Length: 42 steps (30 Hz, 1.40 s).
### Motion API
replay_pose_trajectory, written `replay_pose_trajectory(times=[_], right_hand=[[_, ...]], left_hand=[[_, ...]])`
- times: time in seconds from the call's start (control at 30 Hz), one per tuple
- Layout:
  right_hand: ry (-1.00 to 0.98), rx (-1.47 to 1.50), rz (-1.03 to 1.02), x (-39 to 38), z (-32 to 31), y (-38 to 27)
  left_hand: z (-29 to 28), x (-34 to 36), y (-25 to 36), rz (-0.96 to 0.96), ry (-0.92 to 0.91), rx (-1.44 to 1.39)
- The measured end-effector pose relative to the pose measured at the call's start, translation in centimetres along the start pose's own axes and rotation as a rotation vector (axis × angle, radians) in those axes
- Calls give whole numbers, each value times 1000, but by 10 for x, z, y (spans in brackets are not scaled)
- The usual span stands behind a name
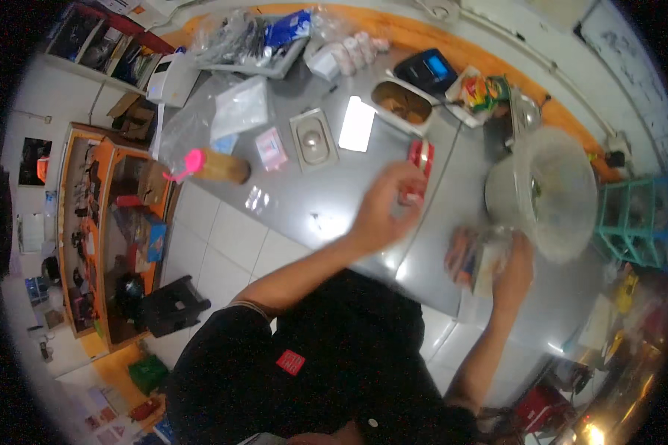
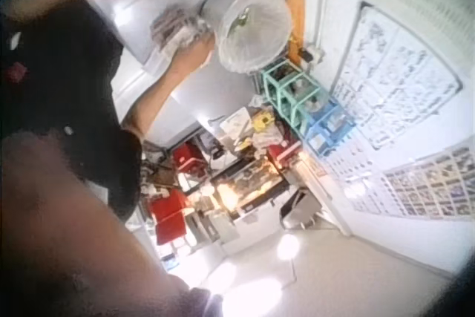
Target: The person packs cooked food into a takeaway box, adds a receipt, and places the box into a branded paper bag. They then add a small packet and a receipt into the bag, seal it, and place it on the counter.
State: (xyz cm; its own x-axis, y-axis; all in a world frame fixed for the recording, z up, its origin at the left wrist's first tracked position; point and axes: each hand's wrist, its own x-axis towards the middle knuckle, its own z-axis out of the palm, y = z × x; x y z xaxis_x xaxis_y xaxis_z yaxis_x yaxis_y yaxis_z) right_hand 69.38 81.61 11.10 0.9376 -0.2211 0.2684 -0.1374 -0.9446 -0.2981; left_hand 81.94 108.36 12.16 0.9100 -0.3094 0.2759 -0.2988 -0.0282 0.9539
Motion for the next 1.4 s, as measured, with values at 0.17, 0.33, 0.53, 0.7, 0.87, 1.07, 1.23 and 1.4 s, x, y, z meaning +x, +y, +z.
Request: replay_pose_trajectory(times=[0.17, 0.33, 0.53, 0.7, 0.87, 1.07, 1.23, 1.4], right_hand=[[53, 115, 348, -13, 4, 10], [295, 12, 632, -76, -28, 21], [292, -527, 835, -188, -83, -8], [129, -707, 937, -213, -63, -60], [-270, -880, 977, -265, -36, -39], [-537, -978, 947, -318, -32, -32], [-679, -1138, 786, -344, -46, 4], [-271, -1223, 657, -317, -90, 53]], left_hand=[[-179, 170, -125, 95, 488, 331], [-393, 306, -198, 153, 883, 800], [-572, 372, -231, -163, 717, 1290], [-613, 398, -281, -259, 384, 1208], [-618, 399, -321, -475, 275, 1438], [-591, 396, -260, -401, 513, 1515], [-649, 397, -229, -311, 406, 1548], [-694, 388, -177, -308, 251, 1500]])
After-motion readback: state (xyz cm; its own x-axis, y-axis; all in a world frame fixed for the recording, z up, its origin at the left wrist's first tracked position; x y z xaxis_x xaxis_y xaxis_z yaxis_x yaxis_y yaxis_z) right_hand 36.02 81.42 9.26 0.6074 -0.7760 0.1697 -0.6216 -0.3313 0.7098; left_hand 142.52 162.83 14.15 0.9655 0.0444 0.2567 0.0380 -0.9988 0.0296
